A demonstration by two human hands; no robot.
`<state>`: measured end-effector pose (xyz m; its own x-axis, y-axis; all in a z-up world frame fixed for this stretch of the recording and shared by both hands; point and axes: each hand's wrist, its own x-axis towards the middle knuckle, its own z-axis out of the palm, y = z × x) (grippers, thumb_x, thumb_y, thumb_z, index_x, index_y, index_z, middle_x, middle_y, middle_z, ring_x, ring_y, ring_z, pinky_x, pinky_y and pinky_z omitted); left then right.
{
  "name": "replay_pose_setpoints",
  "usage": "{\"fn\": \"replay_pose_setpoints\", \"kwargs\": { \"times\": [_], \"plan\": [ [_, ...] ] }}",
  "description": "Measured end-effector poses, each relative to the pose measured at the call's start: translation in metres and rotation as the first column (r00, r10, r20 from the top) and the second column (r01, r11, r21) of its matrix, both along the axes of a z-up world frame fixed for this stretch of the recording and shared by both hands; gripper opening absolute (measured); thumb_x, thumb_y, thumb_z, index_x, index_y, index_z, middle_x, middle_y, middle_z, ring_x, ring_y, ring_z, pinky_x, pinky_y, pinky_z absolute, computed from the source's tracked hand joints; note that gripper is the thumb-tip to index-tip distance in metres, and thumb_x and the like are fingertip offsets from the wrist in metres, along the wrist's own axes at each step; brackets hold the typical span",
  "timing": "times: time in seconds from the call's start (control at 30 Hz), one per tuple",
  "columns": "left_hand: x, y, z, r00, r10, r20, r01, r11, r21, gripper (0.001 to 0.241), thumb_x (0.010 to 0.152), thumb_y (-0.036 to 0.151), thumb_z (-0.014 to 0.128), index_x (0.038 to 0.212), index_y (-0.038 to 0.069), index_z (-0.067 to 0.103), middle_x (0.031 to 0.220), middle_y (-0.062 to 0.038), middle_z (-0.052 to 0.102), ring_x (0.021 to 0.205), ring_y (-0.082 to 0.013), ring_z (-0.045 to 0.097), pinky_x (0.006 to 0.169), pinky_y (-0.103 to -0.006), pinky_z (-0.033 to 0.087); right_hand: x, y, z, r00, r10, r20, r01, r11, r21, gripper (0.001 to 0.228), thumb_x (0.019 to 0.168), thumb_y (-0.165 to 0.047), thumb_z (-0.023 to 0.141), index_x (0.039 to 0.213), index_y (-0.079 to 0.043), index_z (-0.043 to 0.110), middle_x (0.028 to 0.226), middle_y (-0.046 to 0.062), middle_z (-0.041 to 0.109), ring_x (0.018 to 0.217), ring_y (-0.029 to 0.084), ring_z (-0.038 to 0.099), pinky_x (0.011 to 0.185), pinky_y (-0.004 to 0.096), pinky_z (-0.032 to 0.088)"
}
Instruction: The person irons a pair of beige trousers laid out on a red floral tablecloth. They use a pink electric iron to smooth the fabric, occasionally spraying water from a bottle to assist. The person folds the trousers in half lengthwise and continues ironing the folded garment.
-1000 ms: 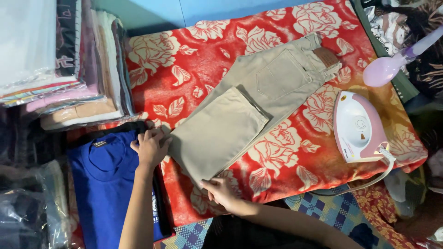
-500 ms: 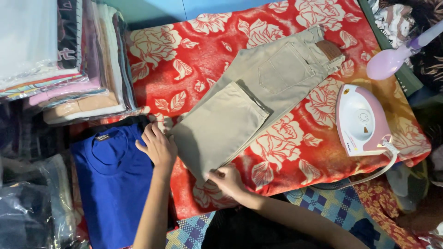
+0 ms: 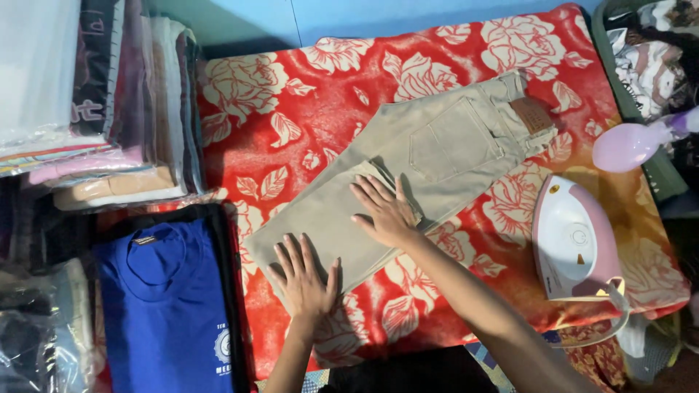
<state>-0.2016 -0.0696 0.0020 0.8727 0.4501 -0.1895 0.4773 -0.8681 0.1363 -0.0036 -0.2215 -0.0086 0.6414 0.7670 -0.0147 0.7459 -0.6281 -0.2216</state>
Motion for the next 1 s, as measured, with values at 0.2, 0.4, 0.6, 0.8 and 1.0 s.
{"fn": "replay_pose_setpoints", "kwargs": {
  "times": [0.2,0.4,0.6,0.8,1.0],
  "plan": [
    [0.016,-0.005,-0.027,0.999,0.042,-0.018,-0.042,0.999,0.01,0.098,0.092,0.073,0.036,0.164,0.012,0.01,0.171,-0.02,0.003,0.156,-0.0442,0.003,0.115,-0.0728,0.014,0.028,-0.014,-0.034,0.99,0.061,-0.125,-0.04,0.985,0.166,0.059,0.104,-0.045,0.051,0.156,-0.018,0.042,0.166,0.008,0.036,0.154,0.028,0.03,0.118,0.069,0.017],
    [0.191,-0.027,-0.04,0.895,0.076,0.439,-0.009,0.988,-0.153,0.065,0.094,0.028,0.065,0.151,0.007,0.043,0.153,-0.016,0.043,0.148,-0.0361,0.035,0.115,-0.0697,0.02,0.152,-0.028,-0.039,0.997,-0.039,-0.071,0.071,0.834,0.548,0.048,0.099,-0.018,0.063,0.146,-0.011,0.057,0.146,0.014,0.059,0.136,0.032,0.053,0.11,0.05,0.039],
    [0.337,-0.003,-0.106,0.967,0.108,0.231,-0.01,0.921,-0.388,0.044,0.088,0.045,0.069,0.128,0.029,0.065,0.117,-0.001,0.065,0.11,-0.0299,0.068,0.091,-0.0489,0.058,0.236,-0.036,-0.058,0.992,0.049,0.117,-0.1,0.87,0.483,0.068,0.093,-0.02,0.073,0.155,-0.009,0.049,0.153,0.017,0.052,0.139,0.036,0.051,0.11,0.049,0.038],
    [0.317,-0.026,-0.082,0.955,-0.046,0.294,0.112,0.971,-0.212,0.041,0.082,0.041,0.077,0.114,0.02,0.063,0.106,-0.003,0.063,0.102,-0.0288,0.069,0.086,-0.0431,0.056,0.219,-0.044,-0.051,0.979,0.017,0.201,-0.064,0.971,0.229,0.082,0.091,-0.032,0.071,0.162,-0.012,0.037,0.164,0.011,0.041,0.153,0.027,0.034,0.122,0.051,0.019],
    [0.328,-0.023,-0.061,0.986,0.029,0.164,0.04,0.915,-0.401,0.037,0.092,0.024,0.067,0.122,0.015,0.048,0.102,-0.016,0.069,0.098,-0.0418,0.071,0.086,-0.0532,0.056,0.227,-0.04,-0.054,0.972,-0.026,0.232,-0.057,0.937,0.345,0.083,0.086,-0.026,0.08,0.159,-0.012,0.043,0.16,0.01,0.047,0.148,0.027,0.041,0.119,0.054,0.024]
  ]
}}
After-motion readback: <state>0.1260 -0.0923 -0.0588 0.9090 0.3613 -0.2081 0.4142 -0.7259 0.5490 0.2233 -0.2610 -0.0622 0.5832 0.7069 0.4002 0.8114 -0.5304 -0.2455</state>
